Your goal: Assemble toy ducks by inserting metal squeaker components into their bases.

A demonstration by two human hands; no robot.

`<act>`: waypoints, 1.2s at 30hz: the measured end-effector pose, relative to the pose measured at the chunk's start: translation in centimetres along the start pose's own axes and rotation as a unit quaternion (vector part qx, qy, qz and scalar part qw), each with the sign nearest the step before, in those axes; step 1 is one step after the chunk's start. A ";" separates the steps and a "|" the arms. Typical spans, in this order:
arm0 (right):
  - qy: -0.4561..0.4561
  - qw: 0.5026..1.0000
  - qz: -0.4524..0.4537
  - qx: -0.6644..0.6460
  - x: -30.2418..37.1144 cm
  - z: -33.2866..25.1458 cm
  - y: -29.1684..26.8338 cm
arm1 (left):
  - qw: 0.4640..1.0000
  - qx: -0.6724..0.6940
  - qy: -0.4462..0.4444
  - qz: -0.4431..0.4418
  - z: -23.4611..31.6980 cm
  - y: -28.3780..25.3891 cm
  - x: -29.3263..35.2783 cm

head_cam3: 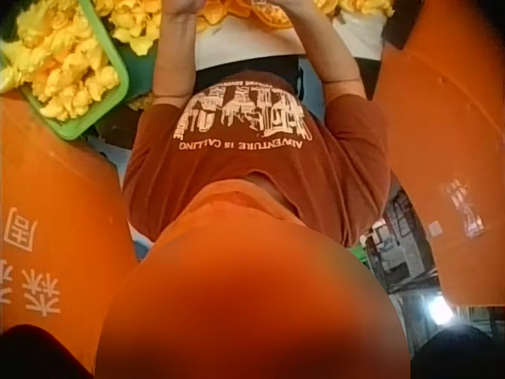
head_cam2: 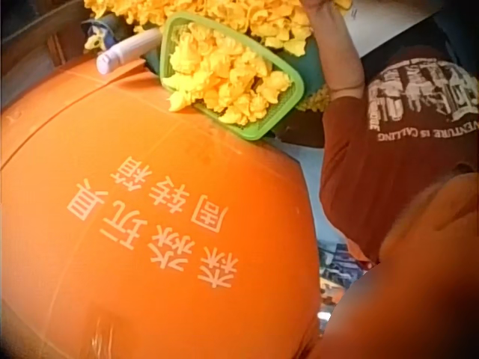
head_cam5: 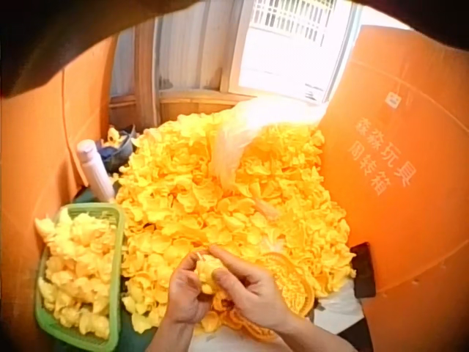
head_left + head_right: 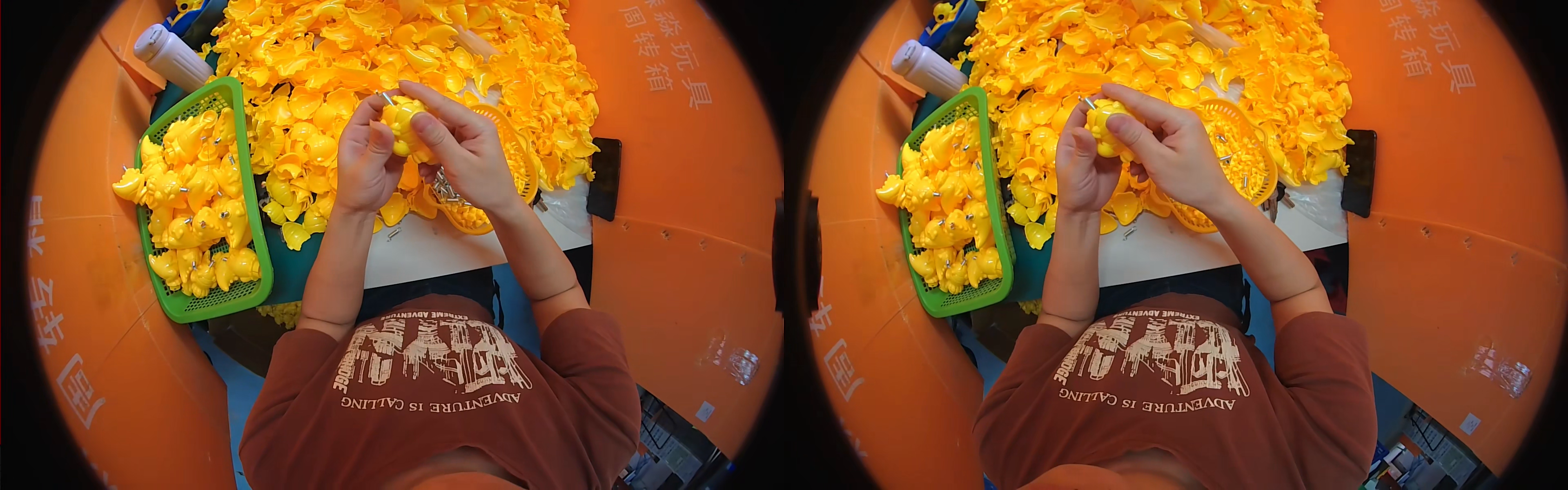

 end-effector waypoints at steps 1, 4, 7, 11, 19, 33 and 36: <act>0.006 1.000 0.013 0.005 -0.1 0.1 -0.1 | 1.000 0.000 -0.001 0.001 0.0 -0.1 0.0; 0.019 1.000 0.017 -0.002 -0.3 0.1 -0.3 | 0.999 0.028 -0.008 0.018 -0.3 -0.3 -0.2; 0.012 0.999 0.006 0.038 -0.4 -0.1 -0.3 | 0.999 0.021 -0.010 0.042 -0.3 -0.4 -0.1; -0.109 0.974 -0.023 0.195 -0.5 -2.6 -0.5 | 0.999 0.028 -0.022 0.029 -0.1 -0.3 -0.2; -0.242 0.932 -0.033 0.266 -0.5 -5.5 -1.0 | 0.994 0.071 -0.075 0.021 -1.4 0.2 -0.1; -0.253 0.910 -0.081 0.318 0.5 -3.7 2.4 | 0.966 0.104 -0.091 0.217 -2.0 -3.7 0.7; -0.293 0.878 -0.098 0.367 0.6 -4.5 2.8 | 0.979 0.146 -0.102 0.098 -1.8 -2.7 0.1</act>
Point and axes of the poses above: each hand's wrist, its own x-axis away from the middle knuckle, its own y-axis out of the palm, z = x × y, the point moved 10 cm from there along -x, towards the middle knuckle, and after that the axes turned 10 degrees about -y, right-handed, at the moved point
